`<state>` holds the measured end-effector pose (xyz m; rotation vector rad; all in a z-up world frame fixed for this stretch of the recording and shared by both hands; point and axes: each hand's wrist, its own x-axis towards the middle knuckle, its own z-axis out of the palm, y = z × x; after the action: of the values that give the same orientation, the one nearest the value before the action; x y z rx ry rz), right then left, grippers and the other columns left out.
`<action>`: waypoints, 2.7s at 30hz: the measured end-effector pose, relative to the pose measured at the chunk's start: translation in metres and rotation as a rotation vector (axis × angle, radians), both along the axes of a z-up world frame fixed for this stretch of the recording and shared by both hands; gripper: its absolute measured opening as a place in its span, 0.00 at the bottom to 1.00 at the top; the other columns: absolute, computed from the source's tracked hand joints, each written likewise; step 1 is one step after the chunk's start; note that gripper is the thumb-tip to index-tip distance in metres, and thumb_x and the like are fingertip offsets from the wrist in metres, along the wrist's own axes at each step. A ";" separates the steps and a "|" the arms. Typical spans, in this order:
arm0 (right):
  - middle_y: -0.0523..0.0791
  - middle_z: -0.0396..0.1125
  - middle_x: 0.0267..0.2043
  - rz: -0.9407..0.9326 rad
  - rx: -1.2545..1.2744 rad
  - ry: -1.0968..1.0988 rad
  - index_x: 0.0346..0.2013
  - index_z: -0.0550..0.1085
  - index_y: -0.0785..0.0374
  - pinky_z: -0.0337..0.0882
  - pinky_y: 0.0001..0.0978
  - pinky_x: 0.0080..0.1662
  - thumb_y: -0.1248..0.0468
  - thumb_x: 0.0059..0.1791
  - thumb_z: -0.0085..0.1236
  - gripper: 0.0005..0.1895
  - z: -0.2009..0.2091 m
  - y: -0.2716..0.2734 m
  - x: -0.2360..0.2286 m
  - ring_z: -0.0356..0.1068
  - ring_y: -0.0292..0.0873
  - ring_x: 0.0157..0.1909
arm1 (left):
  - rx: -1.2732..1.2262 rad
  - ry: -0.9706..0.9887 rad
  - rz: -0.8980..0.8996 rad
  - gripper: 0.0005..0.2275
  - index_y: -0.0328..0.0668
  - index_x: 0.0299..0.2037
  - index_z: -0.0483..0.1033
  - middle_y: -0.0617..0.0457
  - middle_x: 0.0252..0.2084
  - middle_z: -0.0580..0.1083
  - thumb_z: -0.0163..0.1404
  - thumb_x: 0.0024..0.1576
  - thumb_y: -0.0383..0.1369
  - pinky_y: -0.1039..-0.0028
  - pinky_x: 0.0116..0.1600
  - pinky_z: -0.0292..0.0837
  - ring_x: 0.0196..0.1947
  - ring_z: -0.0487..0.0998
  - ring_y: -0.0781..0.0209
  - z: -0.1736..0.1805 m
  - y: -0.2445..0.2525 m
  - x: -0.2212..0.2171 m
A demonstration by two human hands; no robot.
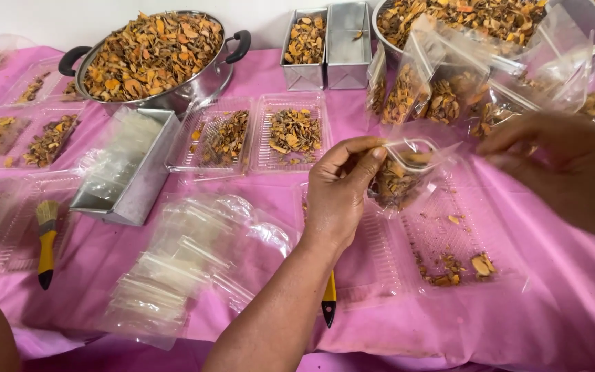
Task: The person sorts dried material by hand, placing it into plastic bags and containers on a table.
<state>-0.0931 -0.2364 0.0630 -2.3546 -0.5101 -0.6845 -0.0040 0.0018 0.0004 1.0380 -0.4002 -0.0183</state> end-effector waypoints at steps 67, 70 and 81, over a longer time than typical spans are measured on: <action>0.48 0.75 0.32 0.008 0.339 0.139 0.38 0.79 0.67 0.72 0.23 0.39 0.73 0.47 0.62 0.05 0.026 0.013 -0.001 0.73 0.37 0.34 | 0.088 0.115 -0.016 0.06 0.42 0.44 0.83 0.52 0.41 0.80 0.58 0.58 0.26 0.75 0.49 0.79 0.43 0.78 0.62 0.002 -0.004 -0.002; 0.61 0.75 0.42 -0.072 0.209 -0.134 0.43 0.76 0.80 0.82 0.27 0.44 0.83 0.56 0.60 0.02 0.046 0.042 0.010 0.79 0.48 0.39 | 0.078 0.133 -0.046 0.06 0.43 0.44 0.83 0.54 0.39 0.80 0.58 0.58 0.27 0.75 0.46 0.77 0.41 0.78 0.63 -0.002 -0.006 -0.002; 0.44 0.77 0.51 -0.022 -0.327 -0.042 0.51 0.81 0.55 0.73 0.44 0.61 0.69 0.50 0.52 0.17 0.039 0.043 0.018 0.76 0.45 0.55 | -0.071 0.101 -0.129 0.06 0.41 0.43 0.82 0.54 0.38 0.80 0.58 0.58 0.24 0.76 0.50 0.77 0.40 0.78 0.64 -0.009 -0.009 0.000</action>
<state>-0.0756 -0.1931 0.1017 -2.6575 -0.6577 -0.7058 -0.0038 -0.0076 -0.0090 0.9363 -0.3724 -0.1705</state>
